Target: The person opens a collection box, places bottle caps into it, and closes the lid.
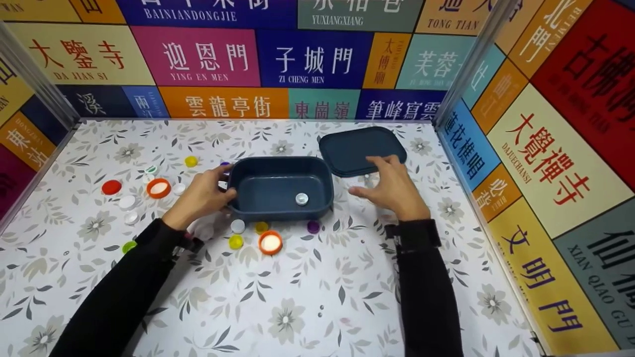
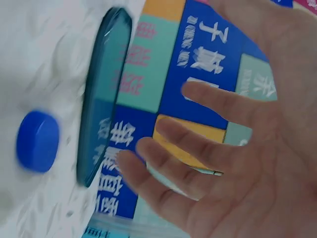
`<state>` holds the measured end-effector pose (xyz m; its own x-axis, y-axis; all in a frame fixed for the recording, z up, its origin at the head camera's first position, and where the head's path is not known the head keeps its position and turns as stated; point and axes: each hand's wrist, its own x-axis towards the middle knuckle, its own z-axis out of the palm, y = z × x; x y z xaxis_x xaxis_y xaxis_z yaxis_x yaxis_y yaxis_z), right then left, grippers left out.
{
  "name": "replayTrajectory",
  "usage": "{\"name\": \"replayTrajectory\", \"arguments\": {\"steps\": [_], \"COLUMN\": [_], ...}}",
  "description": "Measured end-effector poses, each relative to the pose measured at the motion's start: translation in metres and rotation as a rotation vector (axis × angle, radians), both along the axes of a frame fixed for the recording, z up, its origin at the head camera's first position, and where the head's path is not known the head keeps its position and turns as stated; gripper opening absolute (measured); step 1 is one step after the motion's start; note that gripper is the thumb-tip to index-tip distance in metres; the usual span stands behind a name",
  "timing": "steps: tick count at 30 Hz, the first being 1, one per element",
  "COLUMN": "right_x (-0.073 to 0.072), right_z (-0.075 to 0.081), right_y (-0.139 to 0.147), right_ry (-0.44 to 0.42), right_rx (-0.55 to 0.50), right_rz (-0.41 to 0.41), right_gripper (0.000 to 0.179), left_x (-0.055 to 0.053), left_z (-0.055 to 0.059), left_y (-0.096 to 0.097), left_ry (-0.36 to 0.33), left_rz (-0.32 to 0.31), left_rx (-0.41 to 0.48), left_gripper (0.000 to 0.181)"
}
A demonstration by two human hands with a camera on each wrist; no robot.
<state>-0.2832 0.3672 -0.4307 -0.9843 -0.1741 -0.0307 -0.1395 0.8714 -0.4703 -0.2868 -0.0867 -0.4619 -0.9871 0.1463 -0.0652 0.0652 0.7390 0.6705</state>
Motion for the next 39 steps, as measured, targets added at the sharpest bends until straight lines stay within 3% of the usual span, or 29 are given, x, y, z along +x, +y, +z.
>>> {"name": "replayTrajectory", "arguments": {"steps": [7, 11, 21, 30, 39], "right_x": [-0.004, -0.007, -0.011, -0.008, -0.006], "right_z": [-0.017, -0.021, -0.022, -0.022, -0.021], "right_y": [0.018, 0.021, 0.026, 0.027, 0.024], "right_ry": [-0.132, -0.164, -0.159, -0.128, -0.114], "right_rx": [0.139, 0.156, 0.122, 0.098, 0.094], "right_rz": [0.026, 0.039, 0.045, 0.033, 0.014], "right_gripper": [0.110, 0.104, 0.061, 0.046, 0.033], "left_x": [0.001, -0.001, -0.002, -0.002, -0.001], "left_z": [-0.001, 0.001, 0.000, 0.000, 0.000], "left_y": [0.000, 0.001, 0.000, -0.002, 0.000], "left_ry": [-0.011, -0.024, -0.013, 0.007, -0.022], "left_rz": [0.005, 0.011, 0.000, -0.005, 0.006], "left_rx": [0.021, 0.033, 0.027, 0.008, 0.030], "left_gripper": [0.077, 0.079, 0.080, 0.078, 0.080]}}
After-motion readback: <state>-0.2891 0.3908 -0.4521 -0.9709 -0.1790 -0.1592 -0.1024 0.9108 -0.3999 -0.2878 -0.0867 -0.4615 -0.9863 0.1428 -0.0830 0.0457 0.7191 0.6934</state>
